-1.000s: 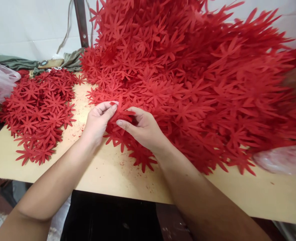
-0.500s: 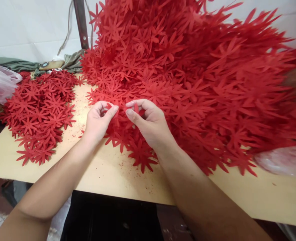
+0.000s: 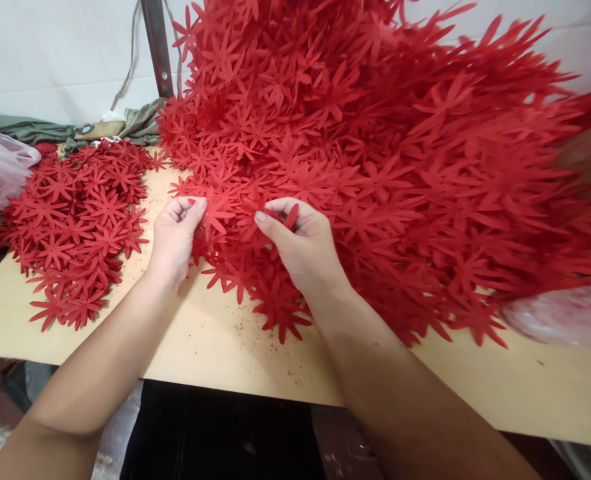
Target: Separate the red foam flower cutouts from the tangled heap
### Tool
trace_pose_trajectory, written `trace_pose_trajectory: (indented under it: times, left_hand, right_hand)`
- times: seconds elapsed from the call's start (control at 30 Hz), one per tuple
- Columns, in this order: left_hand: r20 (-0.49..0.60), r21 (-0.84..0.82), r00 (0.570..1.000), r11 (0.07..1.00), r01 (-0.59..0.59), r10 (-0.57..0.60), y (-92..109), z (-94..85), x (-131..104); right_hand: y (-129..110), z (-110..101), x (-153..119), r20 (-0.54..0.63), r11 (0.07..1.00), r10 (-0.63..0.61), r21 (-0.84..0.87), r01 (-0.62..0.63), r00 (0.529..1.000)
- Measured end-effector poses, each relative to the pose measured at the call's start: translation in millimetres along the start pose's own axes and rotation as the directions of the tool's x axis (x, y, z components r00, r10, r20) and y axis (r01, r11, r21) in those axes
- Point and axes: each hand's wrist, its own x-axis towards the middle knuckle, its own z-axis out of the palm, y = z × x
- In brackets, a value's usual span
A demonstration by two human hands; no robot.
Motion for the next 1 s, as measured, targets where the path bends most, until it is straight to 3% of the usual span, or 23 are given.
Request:
trace_pose_trajectory:
  times: [0.1,0.23,0.33,0.53,0.6,0.7,0.8,0.9,1.0]
  left_hand:
    - [-0.073,0.083,0.989,0.989,-0.120,0.126,-3.3,-10.0,13.5]
    - [-0.028,0.209,0.967,0.947,-0.244,0.255,-8.1,-15.9,22.2]
    - [0.008,0.259,0.958,0.925,-0.280,0.287,-9.4,-16.2,23.4]
    - [0.023,0.406,0.963,0.878,-0.253,0.267,-10.5,-17.1,21.7]
    - [0.031,0.529,0.957,0.807,-0.261,0.289,-12.4,-19.0,21.2]
    - [0.055,0.718,0.914,0.620,-0.316,0.403,-14.0,-22.5,20.0]
    - [0.157,0.760,0.860,0.496,-0.419,0.486,-10.4,-20.4,13.2]
    - [0.323,0.643,0.816,0.521,-0.561,0.479,-4.3,-8.0,-3.7]
    - [0.429,0.498,0.815,0.651,-0.573,0.390,-3.7,9.0,-24.0]
  right_hand:
    - [0.4,-0.8,1.8,-0.048,0.995,0.069,0.082,-0.065,0.996]
    - [-0.3,-0.9,0.9,0.027,0.985,0.137,0.106,-0.139,0.990]
    - [-0.1,-0.5,0.5,0.042,0.991,0.115,0.062,-0.118,0.992]
    - [2.9,1.5,3.4,-0.079,0.991,0.076,0.112,-0.067,0.994]
    - [4.0,1.9,4.4,-0.098,0.991,0.056,0.129,-0.043,0.994]
    - [5.5,1.1,5.9,-0.107,0.991,0.020,0.131,-0.005,0.994]
    - [5.1,0.4,6.1,-0.092,0.993,-0.040,0.107,0.049,0.995]
    - [2.4,2.5,3.3,-0.046,0.994,-0.084,0.062,0.087,0.995]
    - [-1.2,7.0,-1.3,0.018,0.996,-0.064,0.060,0.063,0.998]
